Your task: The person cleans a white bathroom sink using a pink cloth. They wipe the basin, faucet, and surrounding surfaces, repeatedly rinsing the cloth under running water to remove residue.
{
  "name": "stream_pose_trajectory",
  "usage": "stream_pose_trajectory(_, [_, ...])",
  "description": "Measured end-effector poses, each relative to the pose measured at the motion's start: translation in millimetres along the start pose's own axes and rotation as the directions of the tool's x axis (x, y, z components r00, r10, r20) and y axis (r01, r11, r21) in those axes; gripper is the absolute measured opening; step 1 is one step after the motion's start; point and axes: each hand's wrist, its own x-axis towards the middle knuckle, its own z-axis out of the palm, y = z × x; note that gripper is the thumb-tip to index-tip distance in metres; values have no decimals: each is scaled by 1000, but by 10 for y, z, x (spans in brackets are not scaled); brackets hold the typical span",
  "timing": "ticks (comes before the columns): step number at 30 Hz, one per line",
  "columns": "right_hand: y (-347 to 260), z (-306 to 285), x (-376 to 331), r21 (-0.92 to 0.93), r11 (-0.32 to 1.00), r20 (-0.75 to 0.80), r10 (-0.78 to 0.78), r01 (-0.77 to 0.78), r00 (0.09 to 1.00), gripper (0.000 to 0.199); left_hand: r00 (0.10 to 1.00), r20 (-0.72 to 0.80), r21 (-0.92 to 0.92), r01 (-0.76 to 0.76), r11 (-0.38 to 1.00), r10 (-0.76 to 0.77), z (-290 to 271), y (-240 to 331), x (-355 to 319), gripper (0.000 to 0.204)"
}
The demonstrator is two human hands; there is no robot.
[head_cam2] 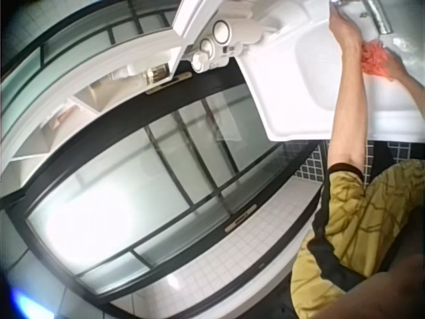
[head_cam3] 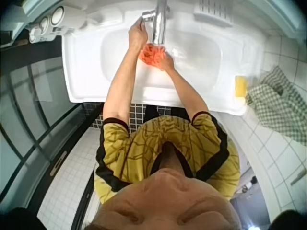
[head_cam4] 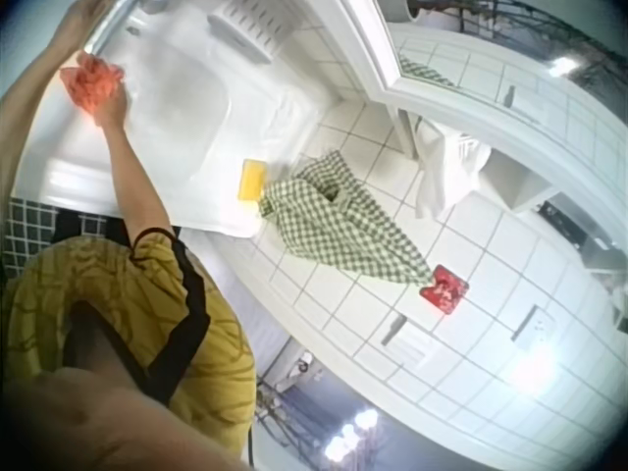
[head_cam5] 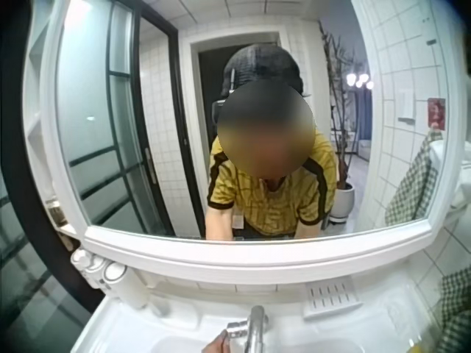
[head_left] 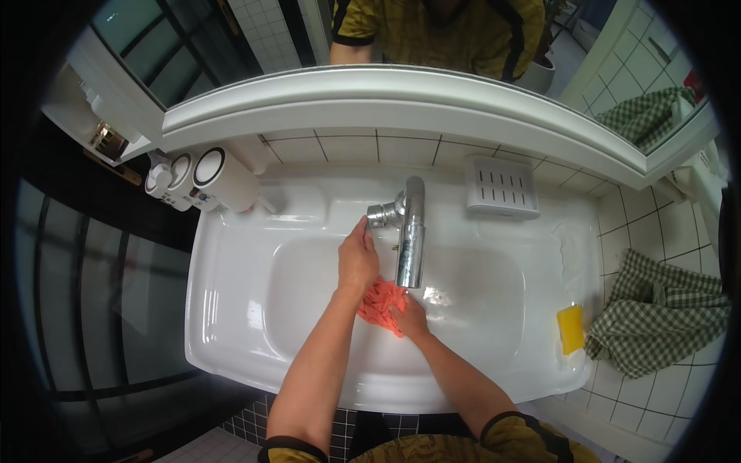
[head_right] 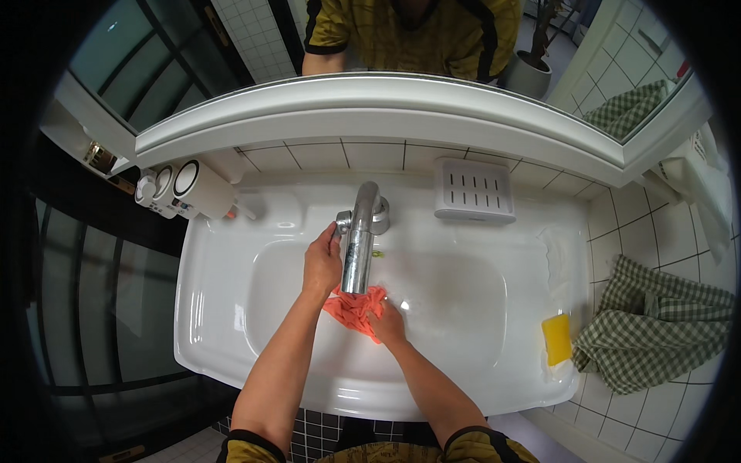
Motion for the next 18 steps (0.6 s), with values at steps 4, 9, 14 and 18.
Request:
stream_pose_trajectory(4, [13,13,2,-11,999,15,30,-30,999,41,1000,-3,-17,-16,1000,16,3,-39,2,38])
stream_pose_trajectory(9, [36,-70,66,8,1000,51,15,-16,999,39,999,36,-290,45,956,-36,79,-174,-134,52])
stream_pose_trajectory(14, [20,-184,206,397,904,-187,248,-157,951,43,883,337,-347,438,829,-326,420,-1018,-803,64])
stream_pose_trajectory(18, [-693,198,-449,392,920,-38,0,15,999,46,655,542,-681,710,181,-527,489,-1300,-1023,49])
